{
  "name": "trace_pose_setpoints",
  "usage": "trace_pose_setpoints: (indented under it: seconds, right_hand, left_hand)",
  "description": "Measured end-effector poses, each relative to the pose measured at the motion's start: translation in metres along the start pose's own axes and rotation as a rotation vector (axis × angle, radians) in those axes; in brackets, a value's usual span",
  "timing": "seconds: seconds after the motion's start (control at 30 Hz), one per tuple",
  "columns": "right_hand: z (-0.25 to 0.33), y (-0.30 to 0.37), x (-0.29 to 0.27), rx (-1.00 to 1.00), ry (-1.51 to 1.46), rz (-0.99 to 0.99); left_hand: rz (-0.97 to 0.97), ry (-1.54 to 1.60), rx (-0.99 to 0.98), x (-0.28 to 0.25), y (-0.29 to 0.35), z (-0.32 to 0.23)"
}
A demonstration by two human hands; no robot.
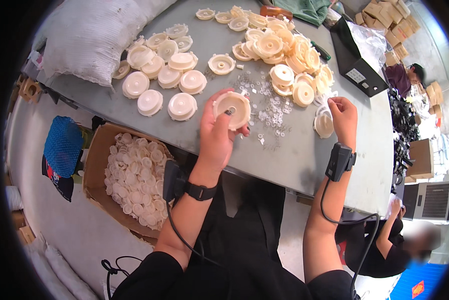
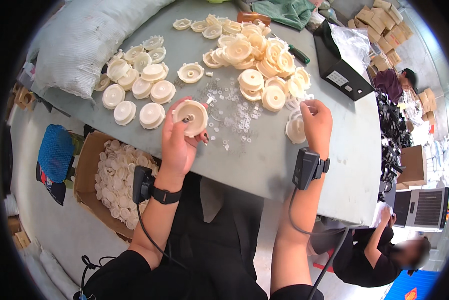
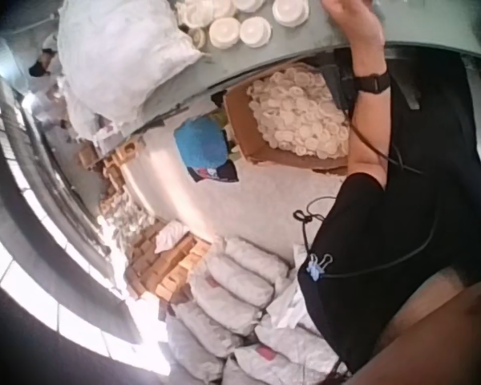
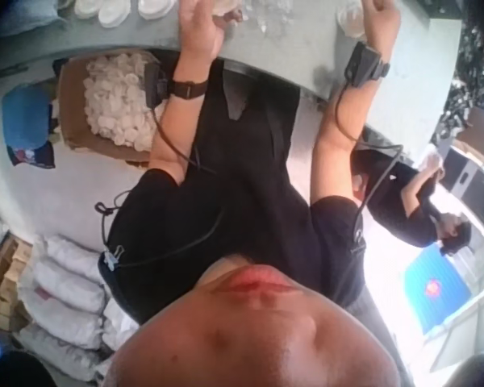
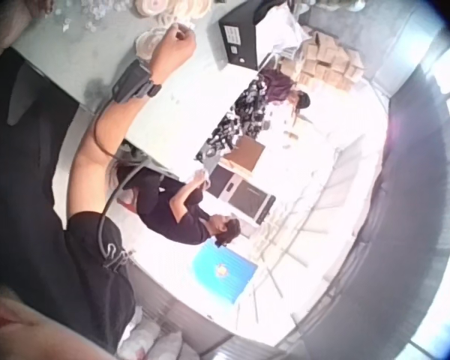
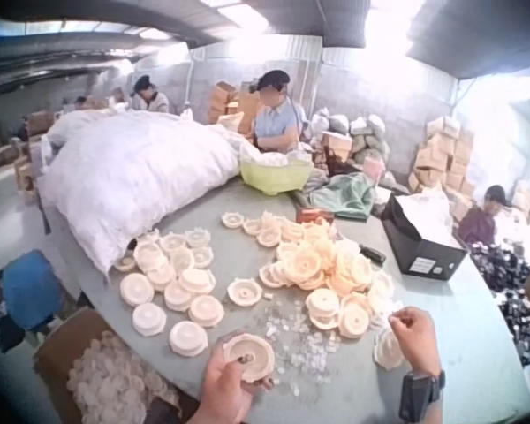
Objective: Assembling small plastic components and packaging them into bags at a factory workstation.
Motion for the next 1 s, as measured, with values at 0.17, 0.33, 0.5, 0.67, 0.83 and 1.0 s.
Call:
trace_pose_setpoints:
  seconds: [0.17, 0.33, 0.5, 0.67, 0.83, 1.0]
  right_hand:
    - [0.030, 0.017, 0.034, -0.271, -0.150, 0.033]
    - [0.061, 0.042, 0.065, -0.471, -0.114, 0.130]
    - [0.086, 0.041, 0.088, -0.616, -0.064, 0.214]
    - [0.109, 0.015, 0.138, -0.528, 0.001, 0.410]
    - [0.111, -0.013, 0.178, -0.464, 0.288, 0.547]
    - [0.114, -0.020, 0.168, -0.475, 0.112, 0.447]
  left_hand:
    - [0.035, -0.032, 0.006, 0.002, 0.004, -0.001]
    - [0.167, -0.076, 0.048, 0.001, 0.007, 0.004]
    - [0.285, -0.229, 0.004, 0.007, 0.011, 0.003]
    - [0.263, -0.148, 0.026, 0.002, 0.009, -0.002]
    - [0.059, 0.160, -0.044, -0.008, 0.007, -0.001]
    - [0.030, 0.182, 0.002, -0.009, 0.004, 0.004]
Point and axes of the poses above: each hand's wrist, its own y-axis away from the middle knuckle, its own x-axis out of the palm, z = x × y, the point moved 4 cm from there along -y, towards the middle knuckle, and after that the axes turned 11 degrees about -y, right-handed, at the moved point
